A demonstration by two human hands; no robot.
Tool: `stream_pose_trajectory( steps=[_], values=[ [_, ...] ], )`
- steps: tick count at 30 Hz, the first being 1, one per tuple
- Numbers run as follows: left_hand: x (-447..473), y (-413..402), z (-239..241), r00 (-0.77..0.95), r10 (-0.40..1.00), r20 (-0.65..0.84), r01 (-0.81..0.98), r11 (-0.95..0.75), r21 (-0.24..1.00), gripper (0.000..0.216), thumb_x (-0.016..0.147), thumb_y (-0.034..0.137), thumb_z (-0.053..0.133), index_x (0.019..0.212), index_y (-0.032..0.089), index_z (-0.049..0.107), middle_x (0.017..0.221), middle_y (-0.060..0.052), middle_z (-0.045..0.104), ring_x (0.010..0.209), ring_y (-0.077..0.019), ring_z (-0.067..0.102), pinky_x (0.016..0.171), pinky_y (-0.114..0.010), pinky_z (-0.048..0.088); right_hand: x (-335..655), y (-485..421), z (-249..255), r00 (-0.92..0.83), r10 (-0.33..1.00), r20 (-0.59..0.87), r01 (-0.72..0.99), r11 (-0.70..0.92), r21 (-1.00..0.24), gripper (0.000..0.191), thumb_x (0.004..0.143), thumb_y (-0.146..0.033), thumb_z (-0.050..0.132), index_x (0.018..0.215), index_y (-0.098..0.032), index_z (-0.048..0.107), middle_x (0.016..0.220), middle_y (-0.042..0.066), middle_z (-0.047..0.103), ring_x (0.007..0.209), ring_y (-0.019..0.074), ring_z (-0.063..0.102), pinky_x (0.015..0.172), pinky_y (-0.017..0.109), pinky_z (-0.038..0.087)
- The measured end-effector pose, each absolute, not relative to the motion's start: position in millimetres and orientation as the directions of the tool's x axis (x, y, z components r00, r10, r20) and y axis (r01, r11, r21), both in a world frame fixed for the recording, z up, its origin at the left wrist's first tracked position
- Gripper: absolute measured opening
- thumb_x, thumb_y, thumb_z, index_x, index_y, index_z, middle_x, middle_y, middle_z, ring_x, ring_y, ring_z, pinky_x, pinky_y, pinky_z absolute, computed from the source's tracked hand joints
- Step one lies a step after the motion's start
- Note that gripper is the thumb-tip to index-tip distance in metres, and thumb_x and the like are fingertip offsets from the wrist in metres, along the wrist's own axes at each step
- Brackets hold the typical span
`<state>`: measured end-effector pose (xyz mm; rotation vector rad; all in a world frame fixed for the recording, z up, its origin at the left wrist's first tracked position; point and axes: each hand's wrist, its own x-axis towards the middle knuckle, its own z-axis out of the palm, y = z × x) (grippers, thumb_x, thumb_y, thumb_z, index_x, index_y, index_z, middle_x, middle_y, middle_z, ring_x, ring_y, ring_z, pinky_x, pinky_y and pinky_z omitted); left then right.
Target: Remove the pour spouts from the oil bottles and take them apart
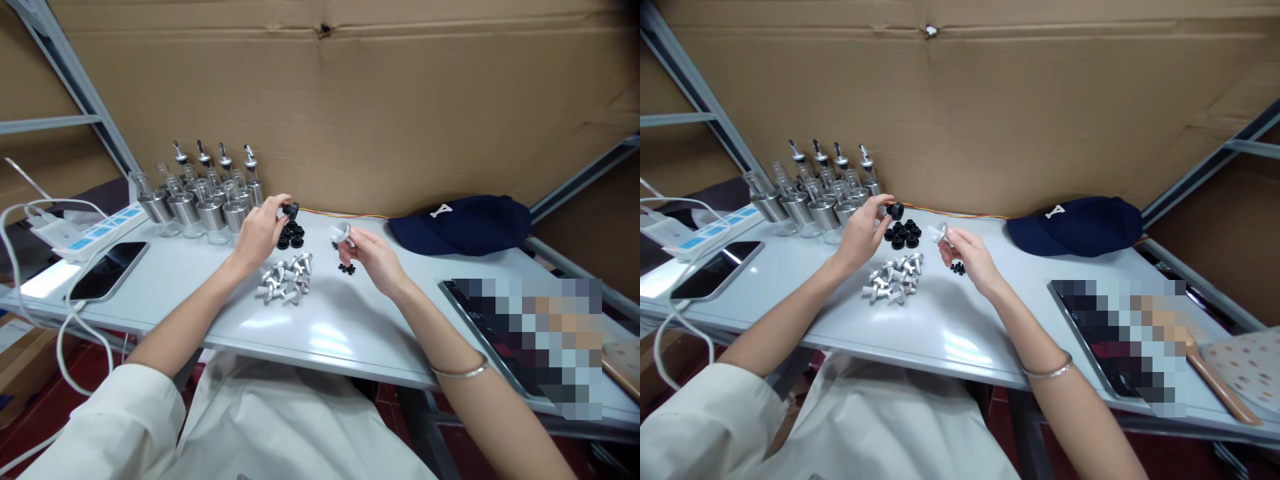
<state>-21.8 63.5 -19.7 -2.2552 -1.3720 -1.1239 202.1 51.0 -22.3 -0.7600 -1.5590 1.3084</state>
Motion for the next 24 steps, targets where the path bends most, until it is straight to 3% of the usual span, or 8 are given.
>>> stream_pose_trajectory(
  steps=[3,8,13,18,24],
  values=[
    [-25.6,67.1,-21.8,0.220,0.746,0.628,0.910,-0.388,0.143,0.022,0.087,0.014,0.048,0.109,0.016,0.052,0.103,-0.008,0.064,0.081,-0.0180,0.061,0.075,-0.030,0.043,201.6,51.9,-21.9,-0.322,0.903,0.285,-0.073,0.276,-0.958,0.040,0.077,-0.056,0.056,0.066,-0.018,0.051,0.054,-0.004,0.044,0.049,0.0101,0.043,0.053,0.026,0.038],
    [-34.9,67.5,-22.8,0.251,0.854,0.456,0.960,-0.280,-0.004,0.024,0.082,0.010,0.047,0.101,0.019,0.059,0.099,-0.009,0.065,0.080,-0.0214,0.062,0.066,-0.029,0.041,202.3,52.1,-20.6,-0.295,0.908,0.296,-0.091,0.282,-0.955,0.039,0.077,-0.055,0.057,0.066,-0.018,0.052,0.052,-0.004,0.045,0.048,0.0098,0.044,0.051,0.025,0.038],
    [-32.9,62.3,-24.5,0.160,0.956,0.247,0.986,-0.143,-0.087,0.028,0.078,0.004,0.044,0.098,0.015,0.061,0.095,-0.014,0.066,0.082,-0.0255,0.064,0.062,-0.029,0.041,201.9,51.1,-21.0,-0.307,0.907,0.288,-0.073,0.280,-0.957,0.039,0.079,-0.055,0.055,0.068,-0.018,0.052,0.053,-0.004,0.045,0.049,0.0097,0.043,0.052,0.025,0.039],
    [-23.9,60.9,-28.5,0.143,0.978,0.153,0.987,-0.129,-0.097,0.033,0.077,-0.002,0.038,0.098,0.013,0.060,0.096,-0.015,0.064,0.085,-0.0241,0.064,0.065,-0.029,0.044,200.5,51.3,-22.8,-0.293,0.905,0.308,-0.034,0.312,-0.949,0.040,0.079,-0.058,0.054,0.071,-0.019,0.052,0.061,-0.002,0.046,0.055,0.0099,0.044,0.054,0.024,0.040],
    [-20.1,65.2,-31.5,0.129,0.983,0.128,0.987,-0.115,-0.111,0.033,0.083,0.000,0.035,0.104,0.014,0.056,0.101,-0.014,0.061,0.091,-0.0235,0.064,0.070,-0.029,0.047,200.9,57.0,-28.2,-0.254,0.908,0.334,0.175,0.382,-0.907,0.040,0.081,-0.058,0.048,0.083,-0.019,0.055,0.061,-0.004,0.043,0.055,0.0098,0.042,0.055,0.024,0.037]
  ],
)
